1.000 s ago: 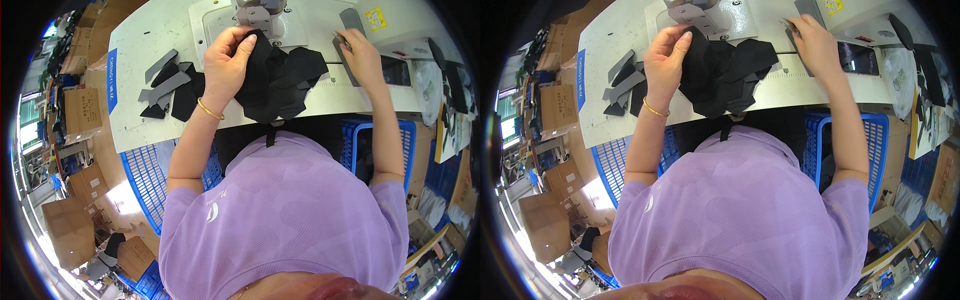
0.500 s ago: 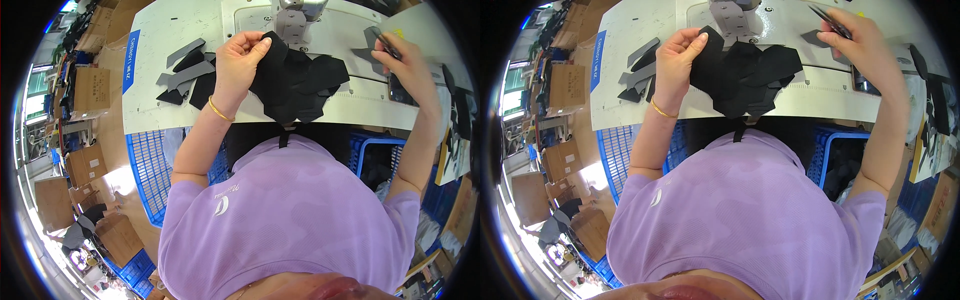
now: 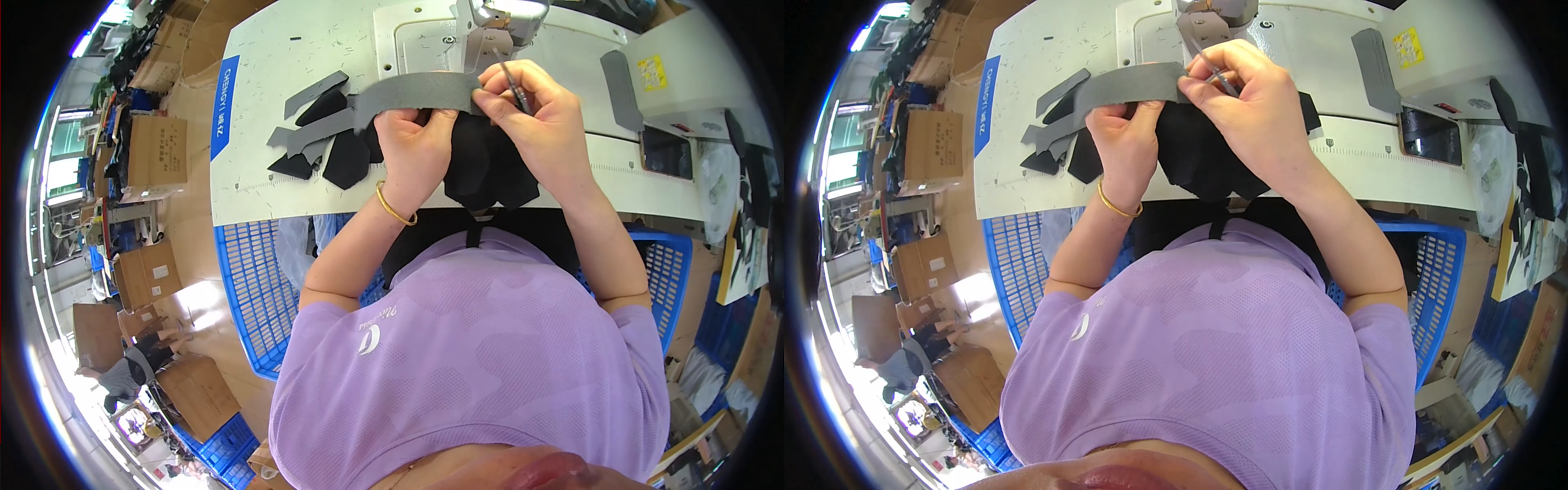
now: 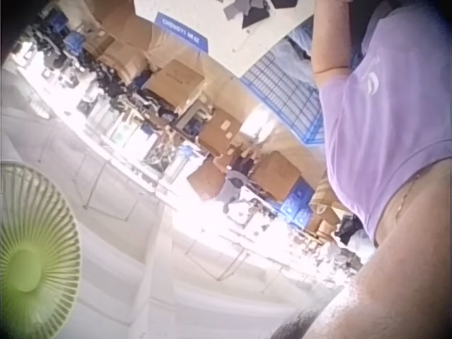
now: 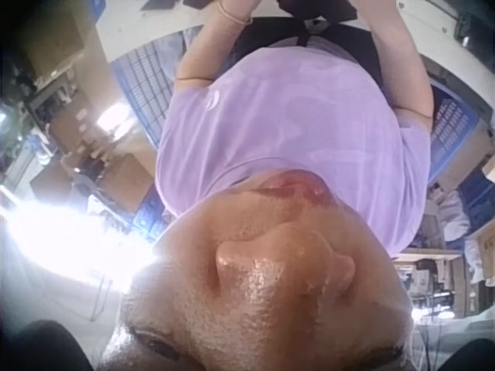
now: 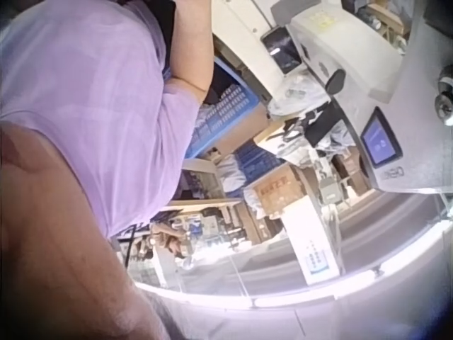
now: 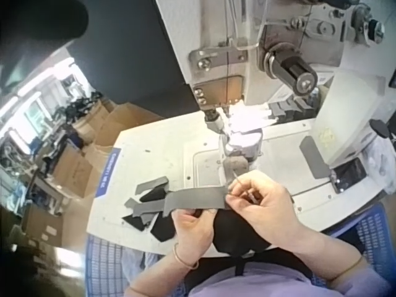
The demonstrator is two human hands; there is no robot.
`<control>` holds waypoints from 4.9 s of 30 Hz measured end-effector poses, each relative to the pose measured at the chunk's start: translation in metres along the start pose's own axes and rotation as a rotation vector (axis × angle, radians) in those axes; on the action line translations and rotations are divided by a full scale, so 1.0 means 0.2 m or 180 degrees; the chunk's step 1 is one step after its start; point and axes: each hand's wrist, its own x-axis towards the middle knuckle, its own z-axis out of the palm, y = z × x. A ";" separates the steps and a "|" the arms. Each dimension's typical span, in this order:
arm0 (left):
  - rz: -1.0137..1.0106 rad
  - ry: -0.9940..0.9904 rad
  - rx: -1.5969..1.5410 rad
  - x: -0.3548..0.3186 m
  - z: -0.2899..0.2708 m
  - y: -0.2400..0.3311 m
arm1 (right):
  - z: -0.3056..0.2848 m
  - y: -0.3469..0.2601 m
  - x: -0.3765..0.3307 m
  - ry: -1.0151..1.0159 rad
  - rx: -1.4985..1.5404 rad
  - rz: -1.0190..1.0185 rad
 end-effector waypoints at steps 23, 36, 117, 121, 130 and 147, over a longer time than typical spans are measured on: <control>-0.0080 0.0161 -0.0346 0.00 0.05 0.07 | 0.00 -0.07 -0.07 0.0293 0.0382 0.0432; -0.0432 0.0088 -0.0447 0.00 0.05 0.11 | -0.03 -0.10 -0.16 -0.0058 0.0477 0.0843; -0.0987 -0.0920 -0.0605 0.59 0.04 0.23 | 0.03 -0.08 0.20 0.0677 0.0559 0.0027; -0.1130 -0.1237 -0.0562 0.60 -0.03 0.21 | 0.04 -0.09 0.19 0.0704 0.0557 0.0130; -0.1085 -0.1533 -0.0773 0.63 -0.05 0.18 | 0.06 -0.09 0.19 0.0705 0.0674 0.0147; -0.0976 -0.1430 -0.0843 0.73 0.00 0.19 | 0.06 -0.05 0.16 0.0361 0.0750 0.0231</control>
